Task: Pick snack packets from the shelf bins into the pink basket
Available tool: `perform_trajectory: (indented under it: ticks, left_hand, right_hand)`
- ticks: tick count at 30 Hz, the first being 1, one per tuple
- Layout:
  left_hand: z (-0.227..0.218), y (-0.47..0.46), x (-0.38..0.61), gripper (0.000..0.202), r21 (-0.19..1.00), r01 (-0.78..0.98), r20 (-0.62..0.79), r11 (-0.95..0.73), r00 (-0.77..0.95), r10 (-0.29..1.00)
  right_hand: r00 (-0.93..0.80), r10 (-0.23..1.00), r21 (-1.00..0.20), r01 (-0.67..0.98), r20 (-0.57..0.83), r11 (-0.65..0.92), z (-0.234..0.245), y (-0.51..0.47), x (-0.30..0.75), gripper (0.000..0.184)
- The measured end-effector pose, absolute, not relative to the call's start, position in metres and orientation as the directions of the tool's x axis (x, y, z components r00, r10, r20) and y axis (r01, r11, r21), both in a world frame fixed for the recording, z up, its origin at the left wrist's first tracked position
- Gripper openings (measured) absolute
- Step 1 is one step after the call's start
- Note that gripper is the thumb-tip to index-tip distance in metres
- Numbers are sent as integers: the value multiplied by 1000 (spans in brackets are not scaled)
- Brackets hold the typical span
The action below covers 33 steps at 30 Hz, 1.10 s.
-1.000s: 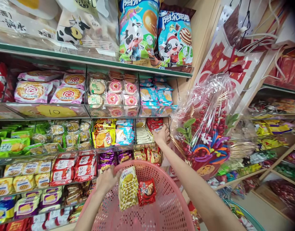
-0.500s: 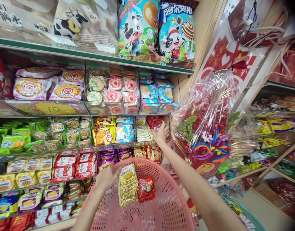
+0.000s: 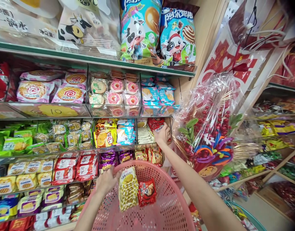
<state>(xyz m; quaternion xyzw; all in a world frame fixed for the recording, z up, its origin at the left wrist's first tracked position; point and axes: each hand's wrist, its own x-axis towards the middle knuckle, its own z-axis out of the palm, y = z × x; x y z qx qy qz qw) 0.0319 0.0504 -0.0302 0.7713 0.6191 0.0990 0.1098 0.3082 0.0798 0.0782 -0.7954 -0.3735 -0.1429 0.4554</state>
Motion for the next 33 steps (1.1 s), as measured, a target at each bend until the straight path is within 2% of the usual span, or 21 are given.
perform_trajectory:
  ticks: [7, 16, 19, 24, 28, 31, 33]
  left_hand:
    - [-30, 52, 32, 55, 304, 930, 19, -207, 211, 977]
    - [-30, 53, 33, 52, 303, 929, 20, -211, 216, 976]
    - [-30, 53, 33, 52, 300, 929, 20, -216, 220, 975]
    - [-27, 51, 34, 54, 296, 929, 15, -222, 228, 974]
    - [-25, 51, 35, 54, 308, 924, 7, -225, 234, 972]
    - [-26, 52, 35, 56, 300, 926, 13, -229, 236, 972]
    - [-26, 52, 35, 57, 291, 929, 19, -227, 231, 973]
  right_hand:
    - [645, 457, -588, 758, 613, -281, 73, 79, 308, 72]
    - [503, 466, -471, 860, 728, -194, 76, 73, 311, 68]
    - [411, 469, -390, 909, 781, -148, 80, 65, 308, 66]
    - [184, 461, -188, 981, 868, -38, 80, 52, 297, 62]
    - [37, 402, -81, 992, 915, 92, 76, 34, 282, 62]
    - [9, 341, -75, 981, 940, 179, 69, 13, 265, 63]
    - [42, 320, -120, 966, 946, 229, 60, -4, 253, 66]
